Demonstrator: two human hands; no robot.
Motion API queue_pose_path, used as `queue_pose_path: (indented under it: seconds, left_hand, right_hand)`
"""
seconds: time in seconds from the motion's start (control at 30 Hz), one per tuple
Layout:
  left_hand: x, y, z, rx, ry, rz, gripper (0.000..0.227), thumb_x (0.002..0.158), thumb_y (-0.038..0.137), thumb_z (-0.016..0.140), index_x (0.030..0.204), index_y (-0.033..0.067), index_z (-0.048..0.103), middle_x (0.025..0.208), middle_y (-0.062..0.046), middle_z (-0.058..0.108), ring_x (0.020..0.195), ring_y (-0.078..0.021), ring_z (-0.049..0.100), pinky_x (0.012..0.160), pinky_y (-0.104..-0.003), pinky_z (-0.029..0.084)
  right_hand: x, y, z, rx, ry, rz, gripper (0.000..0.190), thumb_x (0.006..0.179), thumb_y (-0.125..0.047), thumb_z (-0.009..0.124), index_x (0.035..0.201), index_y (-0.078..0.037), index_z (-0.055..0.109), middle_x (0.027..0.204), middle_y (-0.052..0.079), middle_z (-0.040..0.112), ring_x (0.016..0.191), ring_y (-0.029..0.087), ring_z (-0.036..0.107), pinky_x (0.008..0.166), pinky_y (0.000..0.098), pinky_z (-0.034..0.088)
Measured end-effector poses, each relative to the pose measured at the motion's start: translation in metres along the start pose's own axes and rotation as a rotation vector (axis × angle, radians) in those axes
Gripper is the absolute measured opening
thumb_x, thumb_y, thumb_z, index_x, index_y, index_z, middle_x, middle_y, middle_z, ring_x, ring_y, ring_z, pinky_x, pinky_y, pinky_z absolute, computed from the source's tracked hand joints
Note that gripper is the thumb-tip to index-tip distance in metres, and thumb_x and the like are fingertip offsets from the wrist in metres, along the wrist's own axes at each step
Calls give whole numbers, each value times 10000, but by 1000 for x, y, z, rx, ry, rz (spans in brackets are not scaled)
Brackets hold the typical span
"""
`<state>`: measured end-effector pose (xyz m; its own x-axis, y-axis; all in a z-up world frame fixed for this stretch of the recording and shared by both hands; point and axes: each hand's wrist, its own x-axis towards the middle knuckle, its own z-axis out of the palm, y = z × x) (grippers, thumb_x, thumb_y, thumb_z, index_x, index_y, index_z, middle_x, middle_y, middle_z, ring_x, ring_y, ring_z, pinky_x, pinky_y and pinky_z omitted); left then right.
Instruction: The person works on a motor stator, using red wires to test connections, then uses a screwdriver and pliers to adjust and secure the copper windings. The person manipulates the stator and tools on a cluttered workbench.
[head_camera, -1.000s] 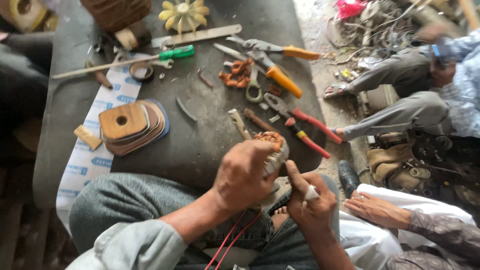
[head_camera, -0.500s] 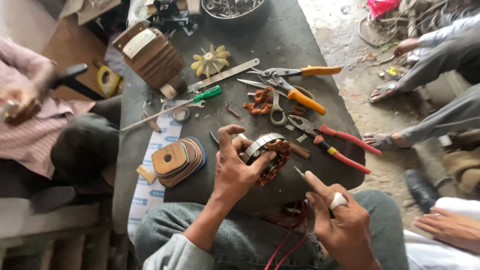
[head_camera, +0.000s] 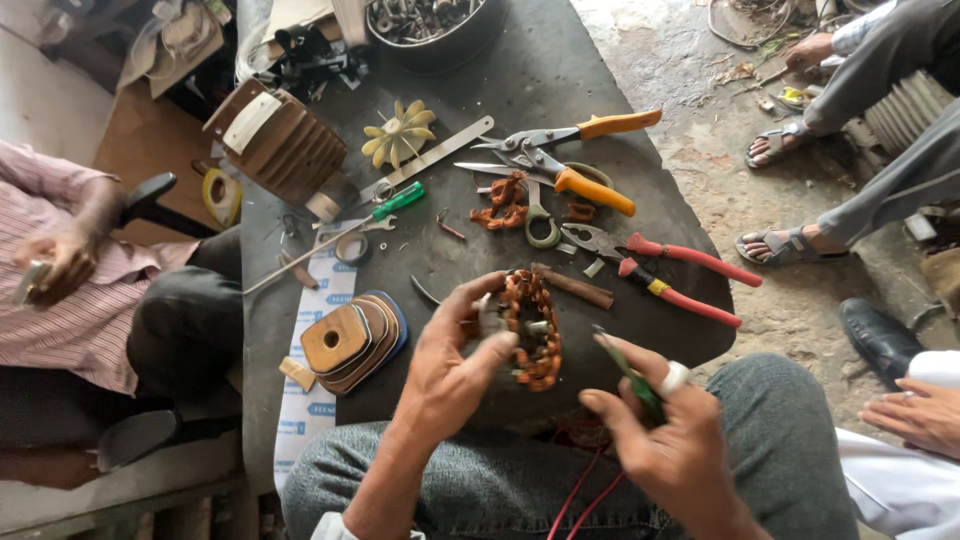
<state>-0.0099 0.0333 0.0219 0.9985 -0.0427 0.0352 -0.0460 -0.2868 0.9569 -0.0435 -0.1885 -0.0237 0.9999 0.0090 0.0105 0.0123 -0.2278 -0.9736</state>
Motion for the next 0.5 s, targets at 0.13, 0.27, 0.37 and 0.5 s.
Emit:
queue_pose_path:
  seconds: [0.13,0.27,0.37,0.5]
  left_hand:
    - [-6,14,17,-343,-6,-330,645,804,151,800,1412,90,591,1001,-97,625,852,-145,708,742,-343,621]
    - [-15,31,19,519,146,189,473,757,207,865,1191,131,693,1022,-112,670,867,-219,705,745,-315,575]
    - [-8,29,14,593,181,468,484,667,220,879,1060,83,632,1039,-133,682,927,-280,679,759,-354,543]
    - [2,14,26,320,126,200,416,766,221,889,1079,69,661,882,-74,730,761,-188,721,700,-320,565]
  right_hand:
    - [7,-8,21,59,-23,-196,545,748,-70,834,1267,-91,670,816,43,701,673,108,595,596,269,491]
    - [17,-18,16,-174,86,-466,512,742,-34,815,1238,-82,695,811,71,613,701,152,605,648,291,500]
    - [32,-21,-6,-210,-77,-421,496,725,-1,806,1205,-110,747,748,55,600,636,145,584,588,308,495]
    - [57,-21,-15,-97,-136,-442,394,853,4,667,1229,-107,705,930,11,708,817,107,702,721,326,565]
